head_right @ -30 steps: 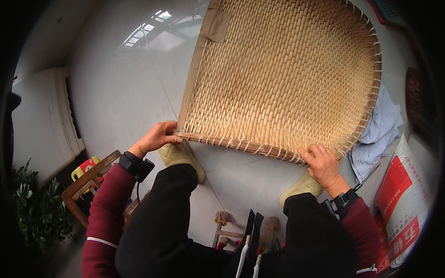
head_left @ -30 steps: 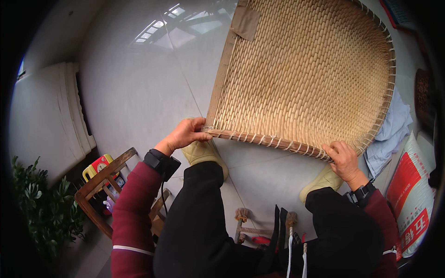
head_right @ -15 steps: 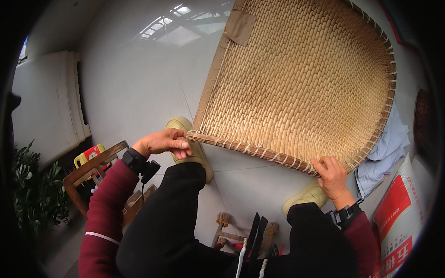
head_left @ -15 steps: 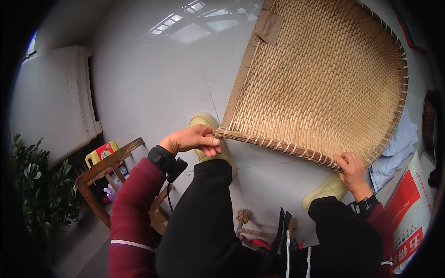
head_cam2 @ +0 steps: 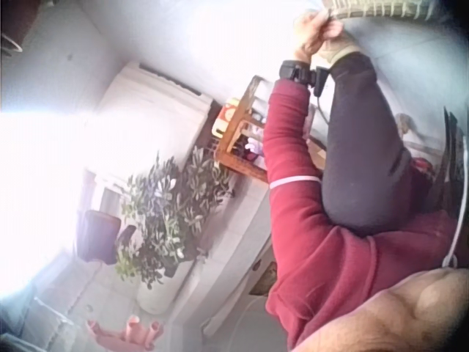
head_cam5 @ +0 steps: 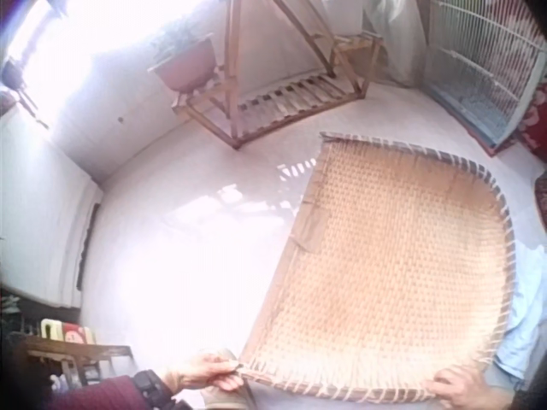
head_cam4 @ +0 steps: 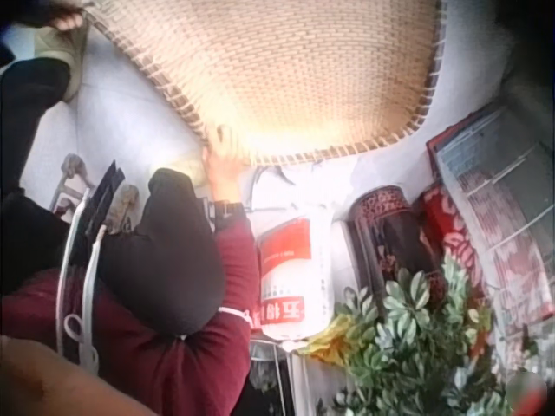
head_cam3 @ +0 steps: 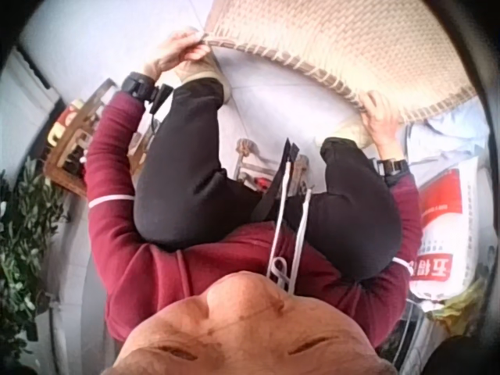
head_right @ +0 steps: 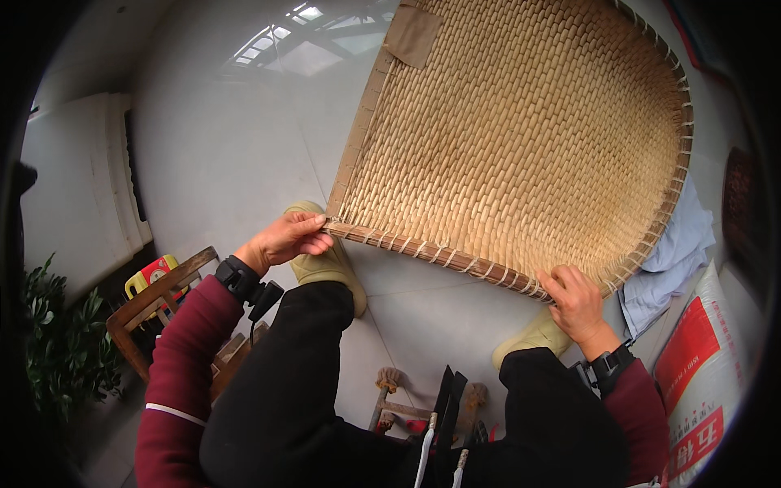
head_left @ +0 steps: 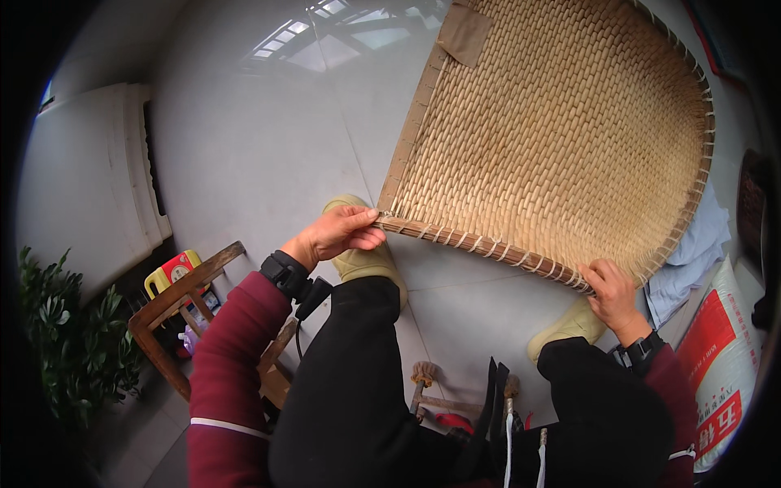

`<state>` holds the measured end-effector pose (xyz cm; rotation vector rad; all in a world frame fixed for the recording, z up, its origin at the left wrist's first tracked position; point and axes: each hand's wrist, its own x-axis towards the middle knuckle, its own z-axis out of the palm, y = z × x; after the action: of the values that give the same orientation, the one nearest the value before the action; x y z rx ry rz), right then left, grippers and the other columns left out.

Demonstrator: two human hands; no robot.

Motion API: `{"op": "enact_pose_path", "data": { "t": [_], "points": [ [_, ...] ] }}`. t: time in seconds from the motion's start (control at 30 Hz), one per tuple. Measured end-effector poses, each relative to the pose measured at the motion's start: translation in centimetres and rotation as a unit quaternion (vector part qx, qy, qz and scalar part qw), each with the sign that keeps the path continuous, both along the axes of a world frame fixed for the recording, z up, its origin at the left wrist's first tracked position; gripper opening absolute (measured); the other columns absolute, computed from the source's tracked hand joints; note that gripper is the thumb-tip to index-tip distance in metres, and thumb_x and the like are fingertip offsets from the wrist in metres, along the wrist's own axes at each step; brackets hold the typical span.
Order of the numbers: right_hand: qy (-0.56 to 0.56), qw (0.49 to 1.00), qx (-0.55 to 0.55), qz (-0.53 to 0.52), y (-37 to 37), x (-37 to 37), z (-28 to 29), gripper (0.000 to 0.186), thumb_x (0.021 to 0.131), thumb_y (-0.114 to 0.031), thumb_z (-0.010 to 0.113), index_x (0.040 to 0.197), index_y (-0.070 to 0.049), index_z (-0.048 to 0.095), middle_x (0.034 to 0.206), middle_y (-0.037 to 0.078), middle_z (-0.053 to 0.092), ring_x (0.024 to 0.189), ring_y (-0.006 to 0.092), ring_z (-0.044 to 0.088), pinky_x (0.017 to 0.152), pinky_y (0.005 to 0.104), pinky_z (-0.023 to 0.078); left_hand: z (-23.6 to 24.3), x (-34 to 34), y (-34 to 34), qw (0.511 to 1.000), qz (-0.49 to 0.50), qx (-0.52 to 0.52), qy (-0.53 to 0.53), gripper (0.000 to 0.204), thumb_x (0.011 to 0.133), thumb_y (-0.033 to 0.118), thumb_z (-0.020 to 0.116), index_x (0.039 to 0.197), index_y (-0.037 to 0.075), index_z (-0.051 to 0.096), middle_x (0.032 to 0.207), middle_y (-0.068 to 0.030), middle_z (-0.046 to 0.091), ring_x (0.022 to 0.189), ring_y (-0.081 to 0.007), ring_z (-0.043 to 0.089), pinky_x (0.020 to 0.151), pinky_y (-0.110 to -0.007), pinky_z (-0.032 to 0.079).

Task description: The person sits on the floor and repairs a woven basket by hand. They use shears to trim a cloth, then repeatedly pull and tighten the binding strings along the basket's rim, inspecting the weave and adjusting the tension.

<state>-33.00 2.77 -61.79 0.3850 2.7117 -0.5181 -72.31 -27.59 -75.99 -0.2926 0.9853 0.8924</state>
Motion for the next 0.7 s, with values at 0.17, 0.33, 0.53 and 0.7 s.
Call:
{"op": "enact_pose_path", "data": {
  "t": [0.17,0.33,0.53,0.7],
  "points": [
    [-0.005,1.0,0.002,0.004,0.8,-0.1,-0.6,0.065,0.049,-0.003,0.074,0.112,-0.015,0.063,0.09,0.004,0.054,0.083,0.0245,0.057,0.067,0.0356,0.048,-0.3,0.1,0.5,1.0,0.002,-0.001,0.003,0.029,0.099,0.025,0.053,0.106,-0.003,0.057,0.089,-0.0138,0.069,0.073,-0.0148,0.069,0.068,-0.023,0.06],
    [-0.01,1.0,-0.006,-0.001,1.4,-0.5,-0.7,0.065,0.05,-0.003,0.075,0.113,-0.016,0.063,0.09,0.004,0.054,0.083,0.0242,0.057,0.067,0.0357,0.047,-0.1,-0.4,1.1,1.0,-0.002,-0.019,0.003,0.026,0.099,0.023,0.052,0.104,-0.002,0.057,0.09,-0.0146,0.069,0.073,-0.0157,0.069,0.067,-0.023,0.06],
    [-0.018,1.0,0.001,-0.001,1.9,-0.7,-0.1,0.064,0.051,-0.004,0.074,0.113,-0.016,0.064,0.088,0.004,0.053,0.082,0.0242,0.057,0.067,0.0352,0.047,0.0,-0.9,2.1,0.999,-0.019,-0.026,-0.017,0.027,0.1,0.023,0.051,0.105,-0.004,0.057,0.09,-0.0141,0.069,0.074,-0.016,0.069,0.068,-0.024,0.06],
    [-0.012,1.0,0.02,-0.008,1.0,-0.6,0.4,0.064,0.05,-0.003,0.074,0.112,-0.016,0.064,0.088,0.004,0.053,0.082,0.0234,0.057,0.067,0.0348,0.048,-0.1,-0.9,1.7,0.999,-0.029,-0.011,-0.024,0.032,0.099,0.026,0.053,0.106,-0.005,0.057,0.091,-0.0137,0.069,0.074,-0.0145,0.069,0.068,-0.022,0.06]
  ]
}}
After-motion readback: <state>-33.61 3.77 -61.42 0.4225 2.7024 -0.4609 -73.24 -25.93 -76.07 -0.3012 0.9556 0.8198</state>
